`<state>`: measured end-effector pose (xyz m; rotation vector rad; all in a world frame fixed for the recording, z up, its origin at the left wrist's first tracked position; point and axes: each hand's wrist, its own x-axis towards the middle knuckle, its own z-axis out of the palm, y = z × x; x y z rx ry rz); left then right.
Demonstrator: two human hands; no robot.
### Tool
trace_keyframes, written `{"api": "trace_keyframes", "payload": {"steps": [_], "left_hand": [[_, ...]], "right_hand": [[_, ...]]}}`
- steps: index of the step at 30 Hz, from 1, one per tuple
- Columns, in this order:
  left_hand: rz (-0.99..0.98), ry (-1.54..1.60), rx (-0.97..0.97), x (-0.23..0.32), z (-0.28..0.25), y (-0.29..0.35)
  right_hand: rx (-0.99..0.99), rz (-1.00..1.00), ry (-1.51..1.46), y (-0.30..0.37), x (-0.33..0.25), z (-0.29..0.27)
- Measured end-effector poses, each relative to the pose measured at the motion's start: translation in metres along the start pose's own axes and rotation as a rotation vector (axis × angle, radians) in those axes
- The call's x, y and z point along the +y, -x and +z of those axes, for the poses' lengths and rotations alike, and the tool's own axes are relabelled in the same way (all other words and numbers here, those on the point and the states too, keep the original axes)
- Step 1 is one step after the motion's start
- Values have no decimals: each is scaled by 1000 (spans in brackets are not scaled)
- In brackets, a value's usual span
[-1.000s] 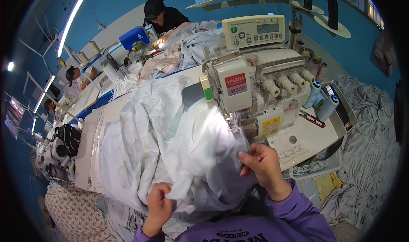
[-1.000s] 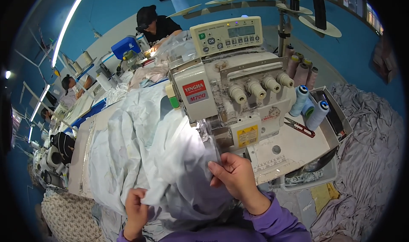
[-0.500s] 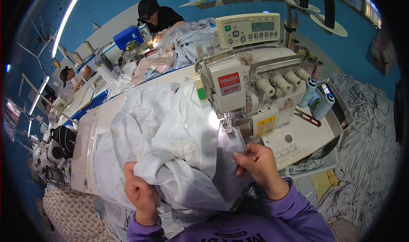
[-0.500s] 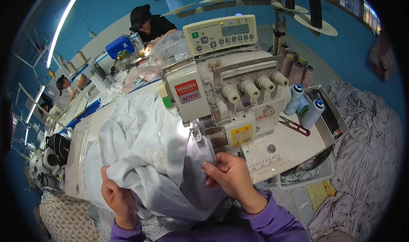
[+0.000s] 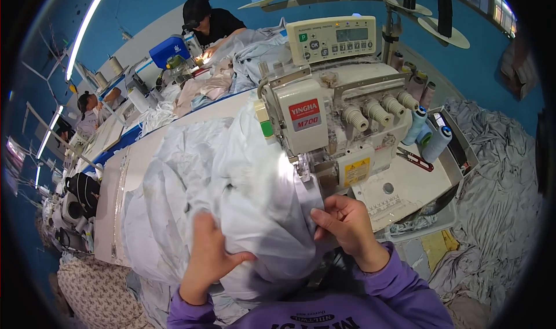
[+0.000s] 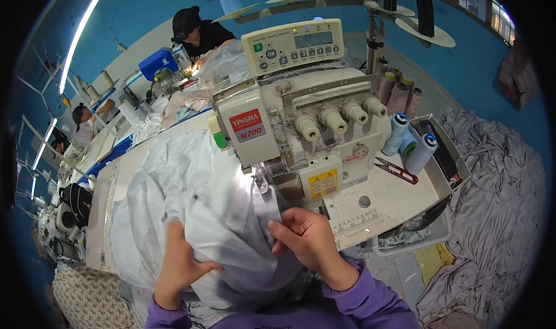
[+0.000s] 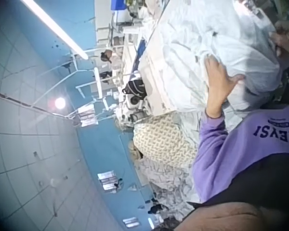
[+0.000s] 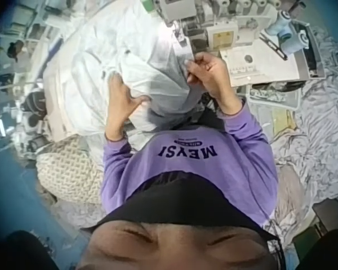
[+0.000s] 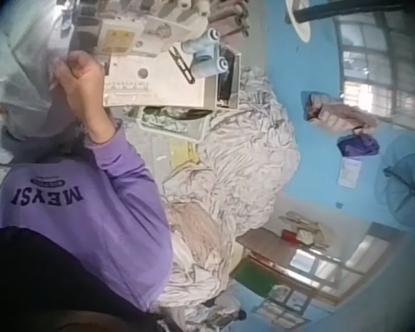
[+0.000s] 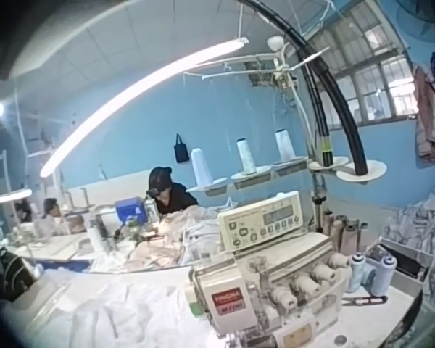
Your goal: Using an industrial overlock sewing machine to finish the edges of fabric pieces for pillowcases.
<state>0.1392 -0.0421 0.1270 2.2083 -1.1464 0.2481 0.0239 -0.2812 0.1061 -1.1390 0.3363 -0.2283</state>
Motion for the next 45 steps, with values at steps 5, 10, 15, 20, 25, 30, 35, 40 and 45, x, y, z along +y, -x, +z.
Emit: {"api": "trace_keyframes", "payload": {"steps": [5,10,15,20,25,30,35,40,45], "left_hand": [[-64,-168,-10,-36,11,20],[41,141,630,-16,0,-26],[104,404,816,-9,-4,-50],[-14,186,593,-3,-12,-58],[36,519,968,0,-23,-82],[105,577,1035,0,-24,-113],[16,316,806,-6,-19,-130],[100,332,990,-8,-30,-161],[152,250,1013,-4,-37,-191]], "right_hand": [[-8,-2,-72,2,0,-1],[-15,-1,-14,1,3,-6],[-10,0,-55,1,2,-4],[13,18,-30,1,2,-8],[35,33,-18,1,1,-1],[15,22,-67,1,-2,-1],[9,20,-74,0,-2,-3],[3,14,-94,2,0,-1],[-9,12,-94,0,3,-3]]}}
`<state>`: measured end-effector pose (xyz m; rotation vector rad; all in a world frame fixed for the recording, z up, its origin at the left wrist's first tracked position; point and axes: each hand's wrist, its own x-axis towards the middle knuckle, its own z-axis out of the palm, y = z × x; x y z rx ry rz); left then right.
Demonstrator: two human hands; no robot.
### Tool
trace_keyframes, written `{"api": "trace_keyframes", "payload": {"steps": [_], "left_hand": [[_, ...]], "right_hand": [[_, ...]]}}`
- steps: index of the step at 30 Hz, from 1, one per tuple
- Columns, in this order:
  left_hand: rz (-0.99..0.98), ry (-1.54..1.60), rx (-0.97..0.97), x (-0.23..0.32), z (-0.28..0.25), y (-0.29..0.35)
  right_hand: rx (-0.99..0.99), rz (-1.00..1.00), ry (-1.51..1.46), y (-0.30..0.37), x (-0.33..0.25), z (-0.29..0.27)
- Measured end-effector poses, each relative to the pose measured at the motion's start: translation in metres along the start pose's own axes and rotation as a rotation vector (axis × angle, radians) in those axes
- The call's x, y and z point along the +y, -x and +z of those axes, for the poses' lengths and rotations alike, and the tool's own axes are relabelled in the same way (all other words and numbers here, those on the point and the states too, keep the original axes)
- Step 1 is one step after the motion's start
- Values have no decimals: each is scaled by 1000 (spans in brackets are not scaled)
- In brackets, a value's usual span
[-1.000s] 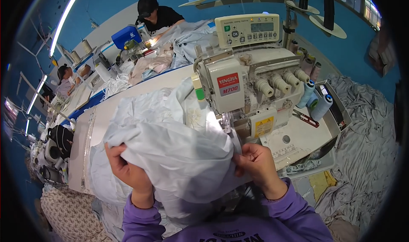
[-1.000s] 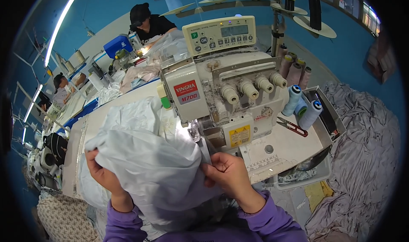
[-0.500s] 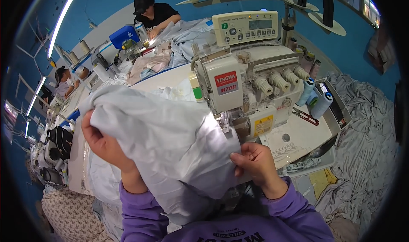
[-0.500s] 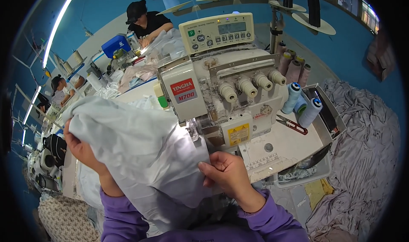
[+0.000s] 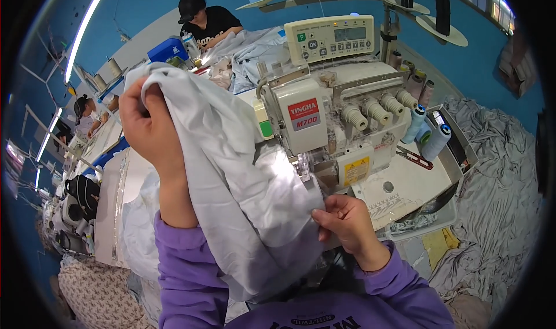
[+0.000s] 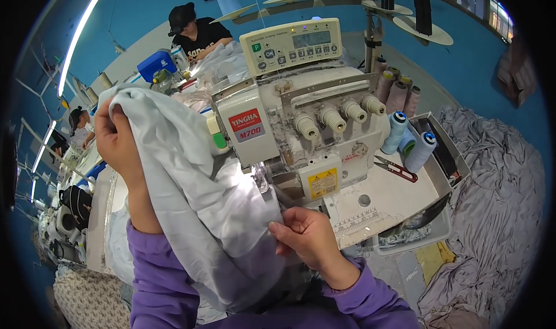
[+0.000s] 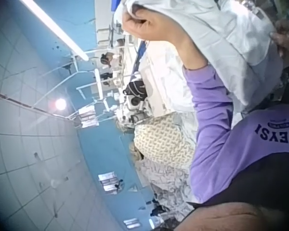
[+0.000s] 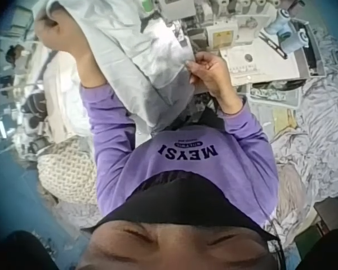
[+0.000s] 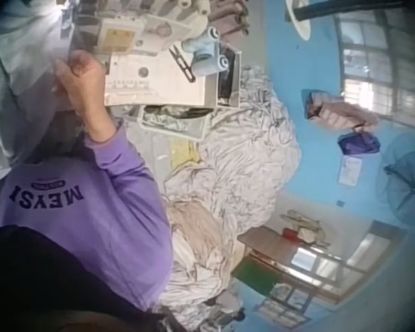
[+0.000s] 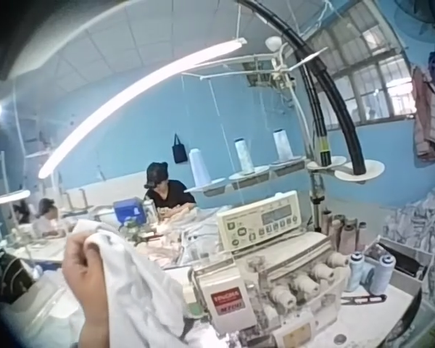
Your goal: Using an industrial overlock sewing machine to finish the edges of fabric pieces for pillowcases.
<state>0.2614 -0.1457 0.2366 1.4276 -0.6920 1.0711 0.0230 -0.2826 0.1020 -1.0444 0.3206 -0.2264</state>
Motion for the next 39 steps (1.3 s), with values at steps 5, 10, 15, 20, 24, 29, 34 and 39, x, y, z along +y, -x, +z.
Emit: {"api": "trace_keyframes", "payload": {"steps": [5,10,15,20,24,29,34,39], "left_hand": [[-5,-40,48,5,19,-21],[33,-53,-10,-1,31,-32],[59,-162,-155,-40,23,-4],[39,-178,-321,-87,-6,22],[-165,-293,-495,-102,-51,32],[-308,-240,-449,-99,-122,68],[-701,-253,-742,-10,-248,113],[-1263,-33,-1111,68,-373,221]], "right_hand": [[6,27,-18,0,-7,3],[21,23,-89,3,-2,2],[82,54,-173,8,0,6],[207,-154,56,14,12,23],[-372,-927,1093,42,44,20],[-830,-977,1313,48,131,59],[-909,-892,1662,42,193,70],[-1020,-1163,1369,45,208,85]]}}
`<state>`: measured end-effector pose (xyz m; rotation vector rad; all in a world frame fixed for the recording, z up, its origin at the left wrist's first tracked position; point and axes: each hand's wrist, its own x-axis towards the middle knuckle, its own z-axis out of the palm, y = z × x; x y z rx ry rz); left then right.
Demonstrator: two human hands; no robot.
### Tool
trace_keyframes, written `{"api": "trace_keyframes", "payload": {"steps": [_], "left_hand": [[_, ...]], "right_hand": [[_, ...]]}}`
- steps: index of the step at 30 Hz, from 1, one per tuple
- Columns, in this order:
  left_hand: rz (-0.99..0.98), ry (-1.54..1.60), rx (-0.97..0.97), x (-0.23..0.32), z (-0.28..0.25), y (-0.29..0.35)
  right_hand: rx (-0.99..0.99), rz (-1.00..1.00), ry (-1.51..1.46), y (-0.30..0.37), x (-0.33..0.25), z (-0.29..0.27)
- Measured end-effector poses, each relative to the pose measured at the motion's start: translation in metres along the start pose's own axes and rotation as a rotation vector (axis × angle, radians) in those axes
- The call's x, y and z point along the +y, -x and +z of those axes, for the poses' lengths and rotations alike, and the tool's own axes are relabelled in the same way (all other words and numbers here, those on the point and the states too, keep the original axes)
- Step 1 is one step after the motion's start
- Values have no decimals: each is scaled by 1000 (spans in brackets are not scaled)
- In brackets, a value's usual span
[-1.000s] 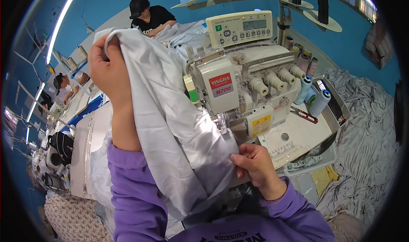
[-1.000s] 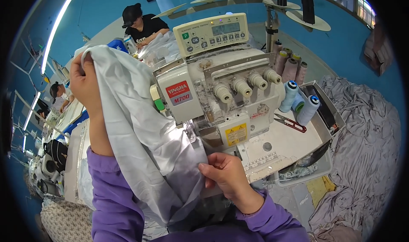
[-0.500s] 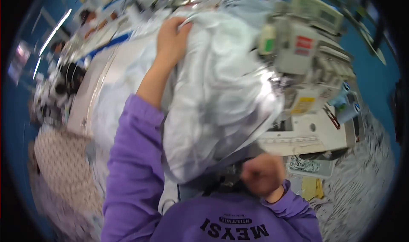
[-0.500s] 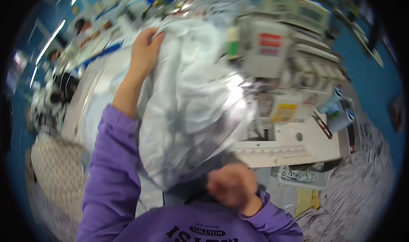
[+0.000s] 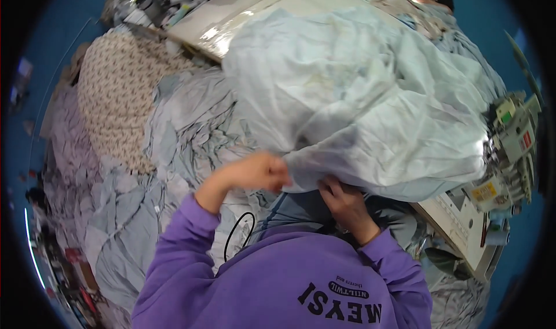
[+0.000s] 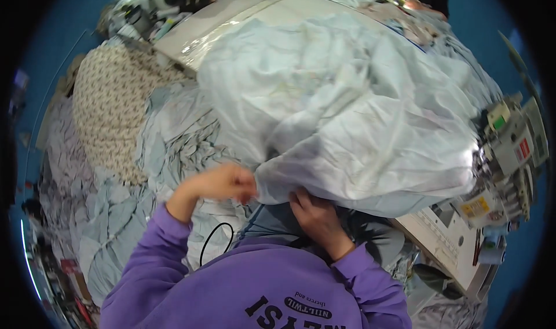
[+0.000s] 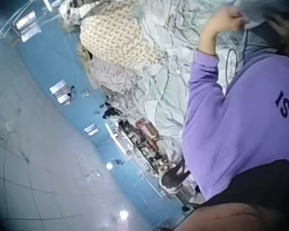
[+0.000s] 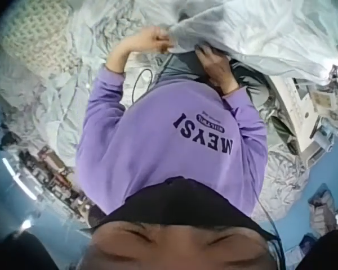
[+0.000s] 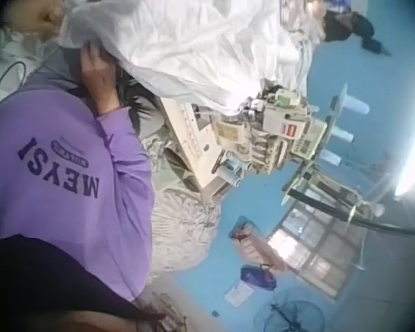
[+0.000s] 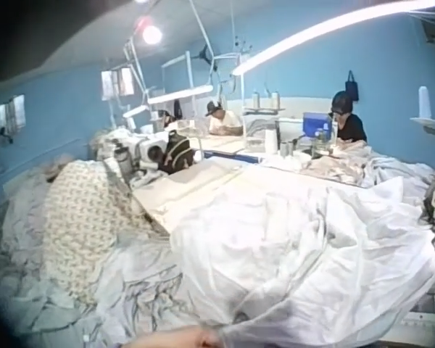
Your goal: Using an industrial overlock sewing machine to finish the edges of fabric pieces for pillowcases.
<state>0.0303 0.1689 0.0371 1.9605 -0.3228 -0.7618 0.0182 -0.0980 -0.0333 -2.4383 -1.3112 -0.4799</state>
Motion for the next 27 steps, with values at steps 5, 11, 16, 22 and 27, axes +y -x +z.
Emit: {"api": "trace_keyframes", "payload": {"steps": [5,11,16,22,27], "left_hand": [[157,-33,321,-83,102,-1],[182,-279,749,-91,108,-60],[279,-289,927,-118,118,-81],[303,-23,1020,-121,124,-84],[204,-50,997,-129,124,-76]], "right_hand": [[-15,-245,108,8,4,-6],[-241,107,275,-3,8,-5],[-281,-56,190,-23,-12,12],[-170,57,237,-49,-26,30],[-431,107,60,-51,-16,23]]}}
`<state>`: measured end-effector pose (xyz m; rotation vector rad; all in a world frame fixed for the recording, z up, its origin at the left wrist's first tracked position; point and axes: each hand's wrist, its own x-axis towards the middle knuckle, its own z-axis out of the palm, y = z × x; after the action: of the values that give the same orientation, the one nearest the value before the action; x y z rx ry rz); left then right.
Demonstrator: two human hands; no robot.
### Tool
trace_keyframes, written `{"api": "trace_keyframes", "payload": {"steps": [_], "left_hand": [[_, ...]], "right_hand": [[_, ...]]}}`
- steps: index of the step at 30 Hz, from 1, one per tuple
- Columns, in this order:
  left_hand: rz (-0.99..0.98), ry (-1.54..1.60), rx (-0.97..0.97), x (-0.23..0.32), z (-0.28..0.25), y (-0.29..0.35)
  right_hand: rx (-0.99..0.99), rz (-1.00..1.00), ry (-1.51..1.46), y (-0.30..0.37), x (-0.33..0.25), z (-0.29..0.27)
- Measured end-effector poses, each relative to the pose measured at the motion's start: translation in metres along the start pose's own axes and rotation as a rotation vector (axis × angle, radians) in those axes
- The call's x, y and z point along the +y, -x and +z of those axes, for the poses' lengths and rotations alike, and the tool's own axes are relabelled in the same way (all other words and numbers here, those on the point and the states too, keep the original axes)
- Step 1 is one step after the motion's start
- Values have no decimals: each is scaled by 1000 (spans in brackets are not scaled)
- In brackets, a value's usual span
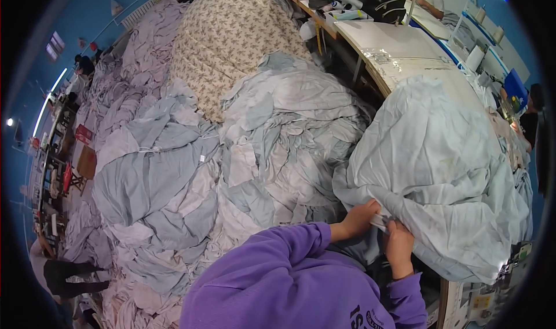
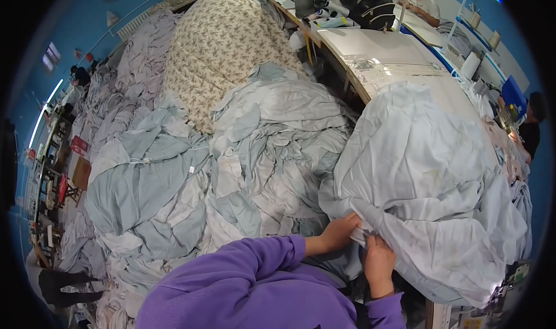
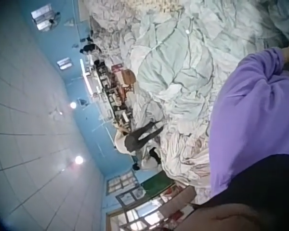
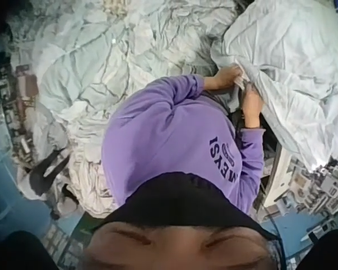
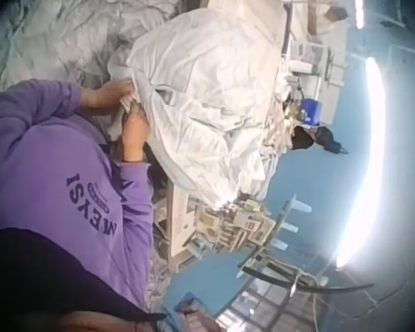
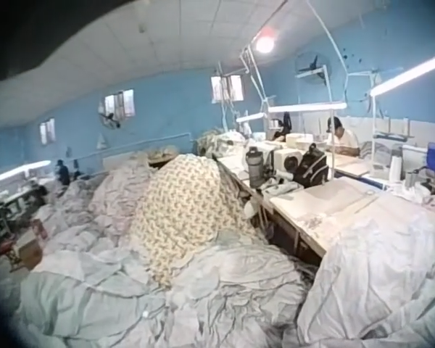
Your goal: Using an industrial overlock sewing machine to finish the edges of fabric pieces for pillowcases.
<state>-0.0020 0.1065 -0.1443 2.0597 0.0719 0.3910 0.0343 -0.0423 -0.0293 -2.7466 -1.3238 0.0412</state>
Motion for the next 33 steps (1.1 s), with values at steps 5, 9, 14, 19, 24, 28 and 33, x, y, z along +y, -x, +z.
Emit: {"api": "trace_keyframes", "payload": {"steps": [5,9,14,19,24,28,33], "left_hand": [[115,-48,418,-39,-22,-8],[-53,-129,497,-79,-59,-37],[-237,-592,11,-124,-110,-66],[-241,241,187,-53,-180,-161],[37,1287,-349,213,-204,-186],[1002,438,-415,321,-166,-178],[1001,301,-1183,361,-18,-95]], "right_hand": [[253,-189,-254,25,-38,-111],[930,64,-270,122,9,-189],[1224,313,-620,214,115,-238],[1084,660,-514,216,100,-236],[1192,854,-351,220,157,-210],[1325,760,-544,179,146,-232],[1562,544,-722,321,105,-159]]}}
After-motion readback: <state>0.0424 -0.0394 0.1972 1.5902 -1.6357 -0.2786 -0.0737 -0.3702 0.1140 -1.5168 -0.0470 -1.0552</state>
